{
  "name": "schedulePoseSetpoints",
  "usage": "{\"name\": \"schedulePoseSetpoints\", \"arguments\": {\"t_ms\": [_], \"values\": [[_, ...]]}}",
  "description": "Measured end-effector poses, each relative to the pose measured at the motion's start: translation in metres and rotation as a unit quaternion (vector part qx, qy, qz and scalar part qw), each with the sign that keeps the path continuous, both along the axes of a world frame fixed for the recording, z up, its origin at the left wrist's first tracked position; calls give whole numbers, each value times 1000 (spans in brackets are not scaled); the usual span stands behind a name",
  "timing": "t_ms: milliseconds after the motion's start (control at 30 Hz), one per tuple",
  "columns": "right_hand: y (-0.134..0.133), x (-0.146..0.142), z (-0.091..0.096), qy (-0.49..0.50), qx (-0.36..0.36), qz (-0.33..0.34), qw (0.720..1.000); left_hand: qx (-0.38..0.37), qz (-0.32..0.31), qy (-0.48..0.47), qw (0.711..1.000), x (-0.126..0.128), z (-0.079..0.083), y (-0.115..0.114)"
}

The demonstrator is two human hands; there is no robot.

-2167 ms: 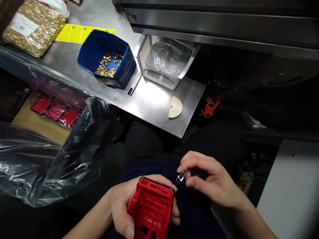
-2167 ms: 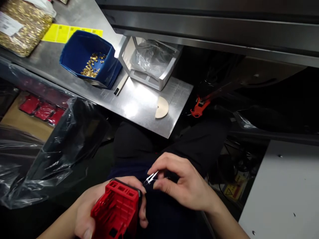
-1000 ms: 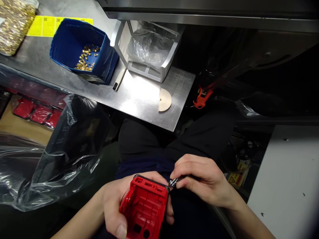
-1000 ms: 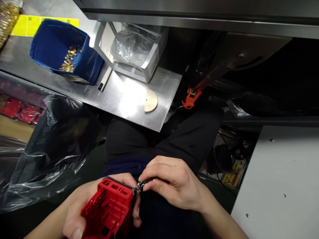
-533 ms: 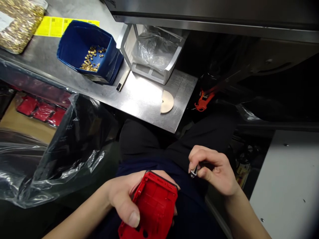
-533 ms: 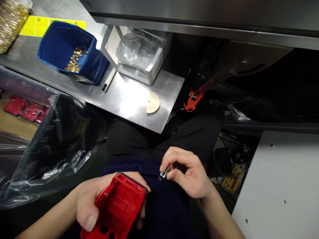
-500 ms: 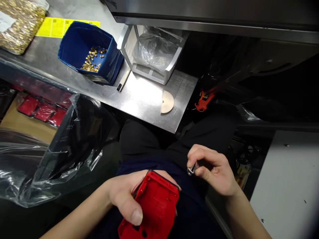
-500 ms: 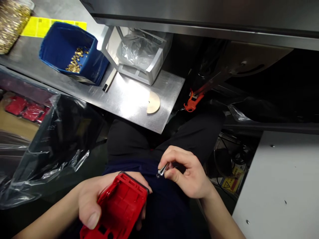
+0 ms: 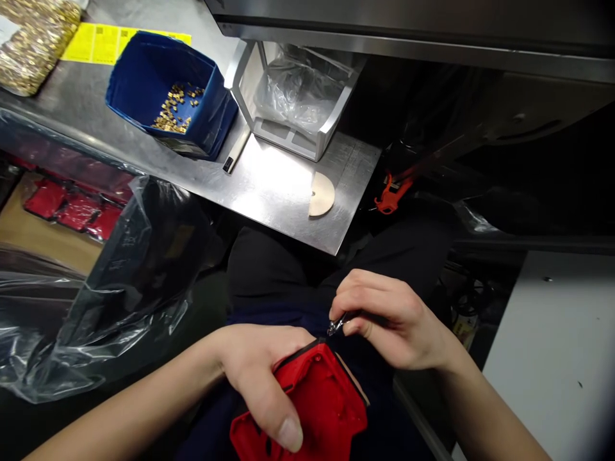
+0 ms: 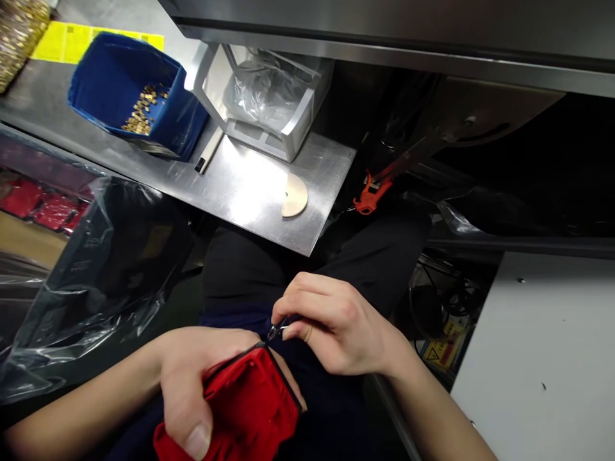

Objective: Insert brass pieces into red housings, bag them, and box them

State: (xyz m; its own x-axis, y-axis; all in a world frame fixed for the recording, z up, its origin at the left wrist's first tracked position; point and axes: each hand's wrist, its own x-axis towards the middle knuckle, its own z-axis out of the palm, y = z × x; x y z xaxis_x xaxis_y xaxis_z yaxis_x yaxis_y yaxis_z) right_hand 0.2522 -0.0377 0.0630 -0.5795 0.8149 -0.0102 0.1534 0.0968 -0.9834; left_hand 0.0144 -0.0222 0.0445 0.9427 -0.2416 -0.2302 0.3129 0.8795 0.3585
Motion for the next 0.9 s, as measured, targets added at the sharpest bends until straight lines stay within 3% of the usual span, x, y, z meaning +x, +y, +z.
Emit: {"name": "schedulePoseSetpoints", "arguments": {"t_ms": [167, 433, 533, 600, 733, 800, 900], "values": [[0, -2, -6, 37, -33, 3, 999, -31, 7, -30, 999, 5, -4, -1], [6, -5, -5, 47, -60, 51, 996, -4, -7, -39, 999, 4, -2, 4], [5, -5, -8, 31, -62, 24, 997, -19, 8, -34, 999, 1, -4, -1], [5, -5, -17, 0, -77, -59, 995, -49, 60, -13, 997, -5, -6, -9], [14, -16, -48, -134, -99, -225, 960, -107, 265, 23, 958, -21, -13, -31], [26, -32, -62, -190, -62, -240, 950, -124, 354, 37, 926, -28, -17, -38], [58, -70, -77, -246, 55, -223, 942, -136, 462, 97, 871, -35, -23, -41]]}}
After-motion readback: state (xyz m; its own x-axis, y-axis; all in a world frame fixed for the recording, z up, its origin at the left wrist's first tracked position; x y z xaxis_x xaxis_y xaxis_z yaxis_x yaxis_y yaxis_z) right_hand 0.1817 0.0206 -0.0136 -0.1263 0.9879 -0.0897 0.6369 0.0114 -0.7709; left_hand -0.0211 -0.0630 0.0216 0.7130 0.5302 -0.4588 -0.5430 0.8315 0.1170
